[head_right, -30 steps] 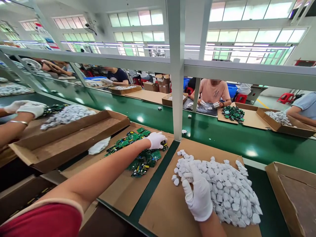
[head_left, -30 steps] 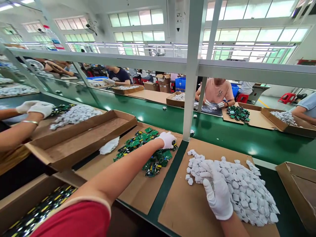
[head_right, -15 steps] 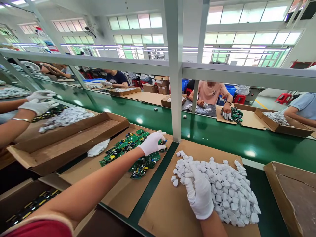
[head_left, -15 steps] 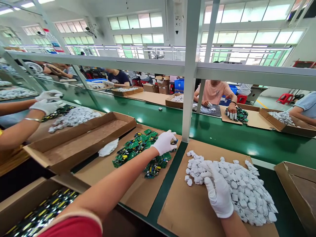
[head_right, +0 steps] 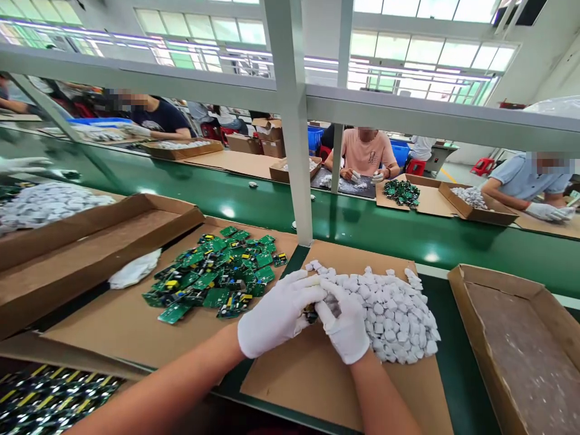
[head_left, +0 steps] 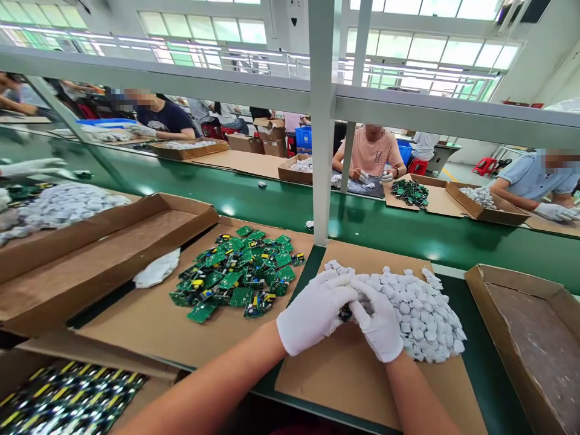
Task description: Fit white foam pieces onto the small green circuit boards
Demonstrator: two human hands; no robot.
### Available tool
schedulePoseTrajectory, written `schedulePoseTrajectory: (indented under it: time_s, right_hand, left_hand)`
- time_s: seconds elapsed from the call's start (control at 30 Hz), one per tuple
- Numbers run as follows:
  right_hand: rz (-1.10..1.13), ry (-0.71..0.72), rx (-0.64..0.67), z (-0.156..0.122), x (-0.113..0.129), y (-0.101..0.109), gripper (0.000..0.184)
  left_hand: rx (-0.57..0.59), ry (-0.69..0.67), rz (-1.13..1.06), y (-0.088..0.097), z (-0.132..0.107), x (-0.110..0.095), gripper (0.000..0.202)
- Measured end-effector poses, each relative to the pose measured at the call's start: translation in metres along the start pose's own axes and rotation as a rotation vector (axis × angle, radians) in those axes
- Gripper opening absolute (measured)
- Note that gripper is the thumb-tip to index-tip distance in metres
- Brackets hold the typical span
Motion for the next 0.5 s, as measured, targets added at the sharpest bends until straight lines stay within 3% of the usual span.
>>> schedulePoseTrajectory:
  time_s: [0.1,0.2,0.27,0.4,0.5]
  right_hand:
    - [0.191,-0.12,-0.017,0.0,-0.006,0.003,0.032]
    - [0.241,-0.139,-0.057,0.0,-0.005,0.007,0.035]
    - [0.221,-0.146,-0.039,-0.002,-0.001,0.006,0.036]
    - [-0.008,-0.15,0.016,-0.008,0.015,0.007,0.039]
    - [-0.286,-0.115,-0.106,-0.017,0.025,0.026,0.046]
  left_hand:
    - [-0.084,0.093,-0.239,-0.001,-0.003,0.008,0.048]
    - [-0.201,0.277,-0.812,-0.017,-0.013,0.023,0.067]
    - [-0.166,0.371,-1.144,-0.036,-0.018,0.026,0.058]
    - [-0.059,0.6,-1.288,-0.061,-0.027,0.033,0.032]
    - [-0.108,0.754,-1.415,-0.064,-0.032,0.042,0.031]
Point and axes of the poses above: each hand's wrist, its own z-axis towards the middle knuckle, its own y-axis out of the back of the hand, x = y × z, the point moved 7 cm from there along z, towards the middle knuckle, and after that the axes turned 2 degrees about -y, right-handed, at the moved point
